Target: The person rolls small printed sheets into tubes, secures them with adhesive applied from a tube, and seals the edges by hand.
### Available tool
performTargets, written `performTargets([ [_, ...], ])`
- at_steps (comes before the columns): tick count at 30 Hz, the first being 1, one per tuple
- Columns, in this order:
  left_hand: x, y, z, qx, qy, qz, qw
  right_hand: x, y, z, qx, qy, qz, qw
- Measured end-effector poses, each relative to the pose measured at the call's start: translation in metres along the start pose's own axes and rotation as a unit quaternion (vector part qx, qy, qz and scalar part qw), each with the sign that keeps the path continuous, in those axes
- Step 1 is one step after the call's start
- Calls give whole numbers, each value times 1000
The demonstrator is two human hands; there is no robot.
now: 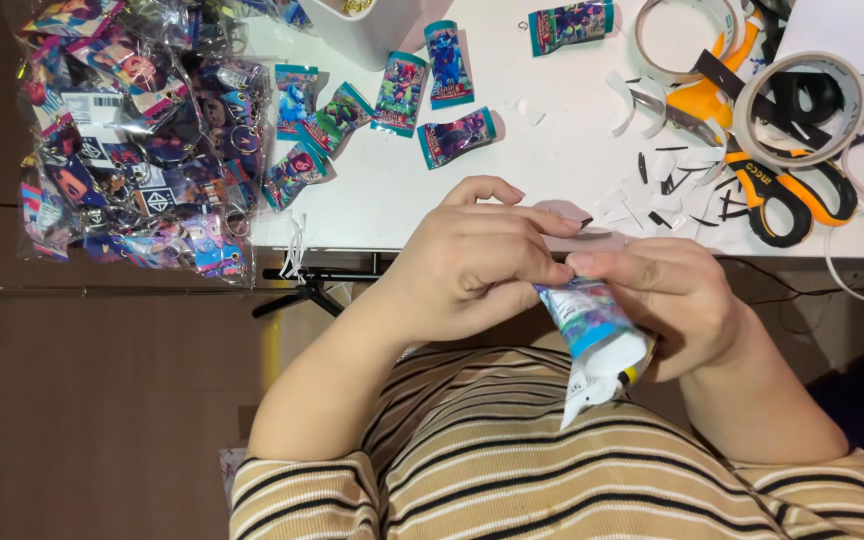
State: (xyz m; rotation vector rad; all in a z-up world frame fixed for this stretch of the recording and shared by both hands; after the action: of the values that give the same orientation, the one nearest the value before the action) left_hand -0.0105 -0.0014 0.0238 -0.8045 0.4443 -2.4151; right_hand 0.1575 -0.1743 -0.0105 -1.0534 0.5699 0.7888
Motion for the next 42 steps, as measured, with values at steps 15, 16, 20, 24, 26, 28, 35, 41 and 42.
performTargets([
  [15, -29, 59, -15, 157, -423, -308, 837, 44, -11, -16, 11, 101, 119, 988],
  [16, -28, 54, -12, 156, -423, -309, 837, 56, -8, -21, 12, 102, 119, 988],
  [20, -28, 36, 0, -11, -377, -47, 925, 80, -1, -31, 56, 119, 358, 924],
  [24, -36, 15, 21, 79, -328, 17, 941, 64, 0, -20, 87, 178, 328, 923],
  [26, -55, 22, 18, 94, -332, -17, 938, 68, 2, -7, 75, 149, 350, 922],
  [28, -78, 23, 16, 108, -337, -52, 934, 65, 2, 0, 63, 119, 372, 918],
  [35, -189, -17, 38, 45, -366, 127, 921, 66, -14, -6, 131, 212, 397, 884],
  [41, -260, -15, 41, -45, -456, 171, 872, 76, -15, -17, 179, 184, 499, 828],
  [42, -267, -15, 39, -54, -475, 179, 860, 76, -15, -18, 176, 176, 505, 826],
])
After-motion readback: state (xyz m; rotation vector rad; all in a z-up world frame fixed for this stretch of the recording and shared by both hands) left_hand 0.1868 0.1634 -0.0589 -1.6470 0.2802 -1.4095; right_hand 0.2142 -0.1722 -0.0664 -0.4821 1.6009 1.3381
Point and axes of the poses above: each hand's wrist, its own z-axis towards the middle knuckle, its own y-axis out of the palm, x = y × z, the point moved 2 cm from there along z, towards the middle knuckle, and after that the axes turned 14 degrees about y, right-handed, at the moved point
